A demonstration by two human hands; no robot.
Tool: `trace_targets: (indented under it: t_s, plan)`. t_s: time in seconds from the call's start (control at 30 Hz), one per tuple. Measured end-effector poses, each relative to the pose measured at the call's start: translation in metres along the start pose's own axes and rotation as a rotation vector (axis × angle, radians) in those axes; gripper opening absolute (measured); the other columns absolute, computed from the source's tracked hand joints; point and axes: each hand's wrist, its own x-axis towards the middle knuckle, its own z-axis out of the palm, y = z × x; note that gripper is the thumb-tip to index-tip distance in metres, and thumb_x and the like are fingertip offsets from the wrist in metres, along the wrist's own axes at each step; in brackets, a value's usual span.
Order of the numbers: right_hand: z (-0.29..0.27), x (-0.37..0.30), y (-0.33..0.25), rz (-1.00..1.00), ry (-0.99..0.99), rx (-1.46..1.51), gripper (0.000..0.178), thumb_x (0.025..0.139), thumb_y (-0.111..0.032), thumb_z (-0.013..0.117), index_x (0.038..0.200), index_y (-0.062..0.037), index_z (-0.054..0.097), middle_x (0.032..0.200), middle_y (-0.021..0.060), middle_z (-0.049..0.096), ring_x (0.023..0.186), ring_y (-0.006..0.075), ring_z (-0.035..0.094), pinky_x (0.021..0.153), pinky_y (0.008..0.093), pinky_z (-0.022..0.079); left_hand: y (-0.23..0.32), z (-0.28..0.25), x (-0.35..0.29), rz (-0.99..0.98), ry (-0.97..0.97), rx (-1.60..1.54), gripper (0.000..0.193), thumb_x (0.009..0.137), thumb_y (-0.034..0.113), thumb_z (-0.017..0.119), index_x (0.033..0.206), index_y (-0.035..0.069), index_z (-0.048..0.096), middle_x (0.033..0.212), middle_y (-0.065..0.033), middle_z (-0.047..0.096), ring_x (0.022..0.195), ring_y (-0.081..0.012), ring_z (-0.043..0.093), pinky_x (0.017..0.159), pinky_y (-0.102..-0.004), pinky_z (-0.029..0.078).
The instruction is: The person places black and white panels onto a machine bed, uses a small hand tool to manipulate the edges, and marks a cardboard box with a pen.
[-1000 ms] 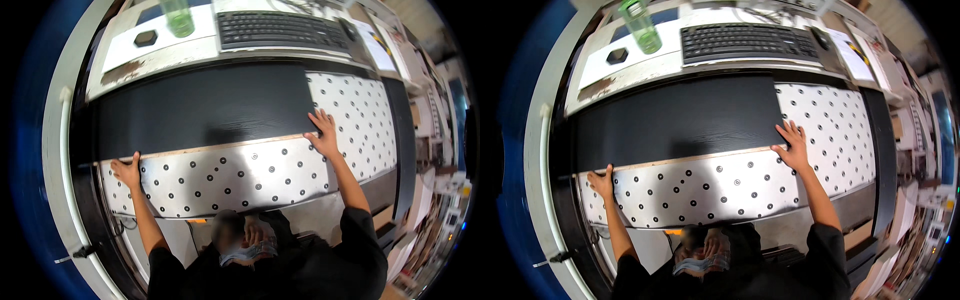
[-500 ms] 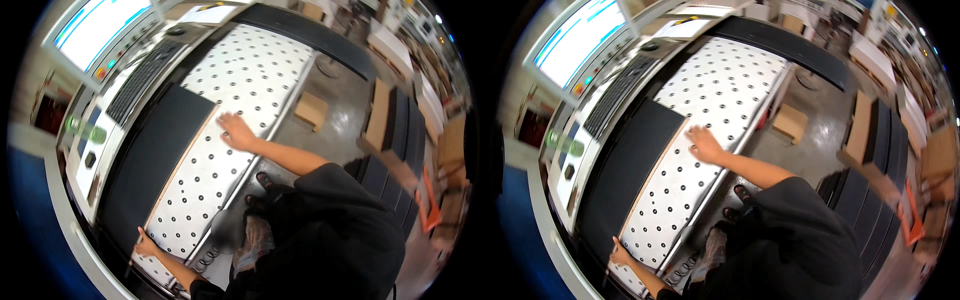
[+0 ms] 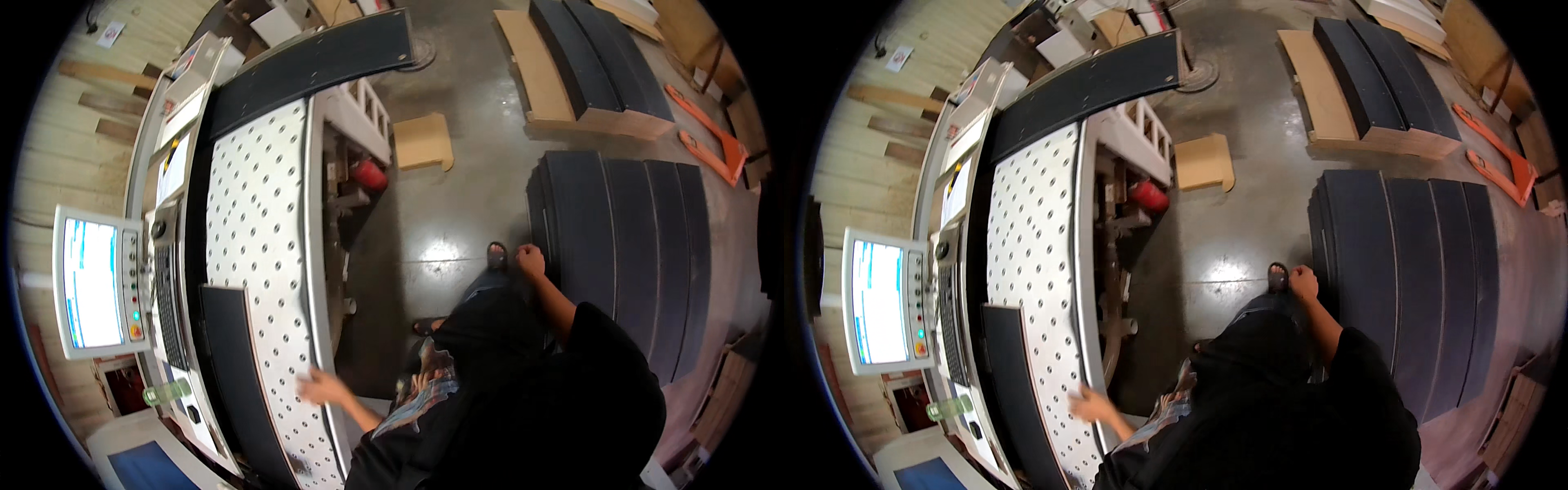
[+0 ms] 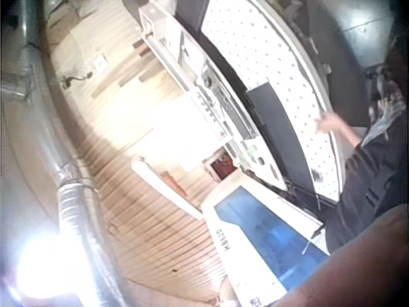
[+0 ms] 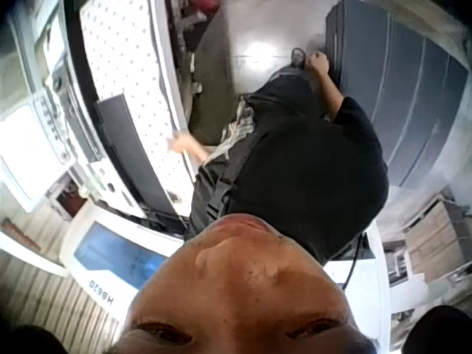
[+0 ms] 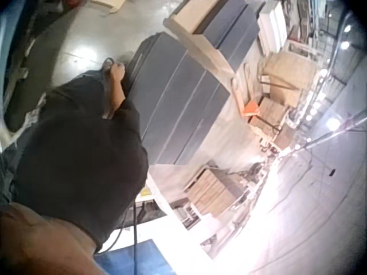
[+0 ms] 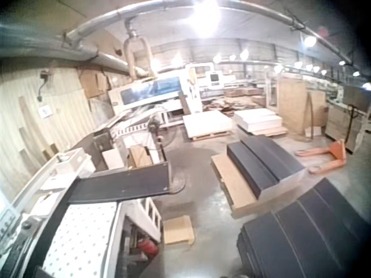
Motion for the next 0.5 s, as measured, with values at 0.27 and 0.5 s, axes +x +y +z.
trace_targets:
  t_s: [0.27, 0.5]
  plan:
    - [-0.057, 0.139, -0.017, -0.325, -0.487, -0.101, 0.032, 0.090, -0.034, 0.059, 0.086, -0.0031, 0.066, 0.085, 0.0213, 0.068, 0.081, 0.0393, 0.065, 0.074, 0.0445, 0.049, 0.431, -0.115, -0.098, 0.875, -0.330, -0.719, 0.057, 0.094, 0.036, 0.068, 0.142, 0.010, 0.054, 0.159, -0.0245, 0.027, 0.145, -0.0438, 0.026, 0.118, -0.0531, 0.024]
    - [-0.113, 0.283, -0.135, -0.282, -0.352, 0.464, 0.023, 0.096, -0.020, 0.059, 0.105, -0.0019, 0.069, 0.080, 0.0047, 0.071, 0.073, 0.0144, 0.065, 0.069, 0.0299, 0.051, 0.557, -0.120, -0.097, 0.827, -0.330, -0.791, 0.044, 0.095, 0.024, 0.067, 0.133, 0.005, 0.060, 0.144, -0.0230, 0.047, 0.132, -0.0398, 0.047, 0.111, -0.0466, 0.037]
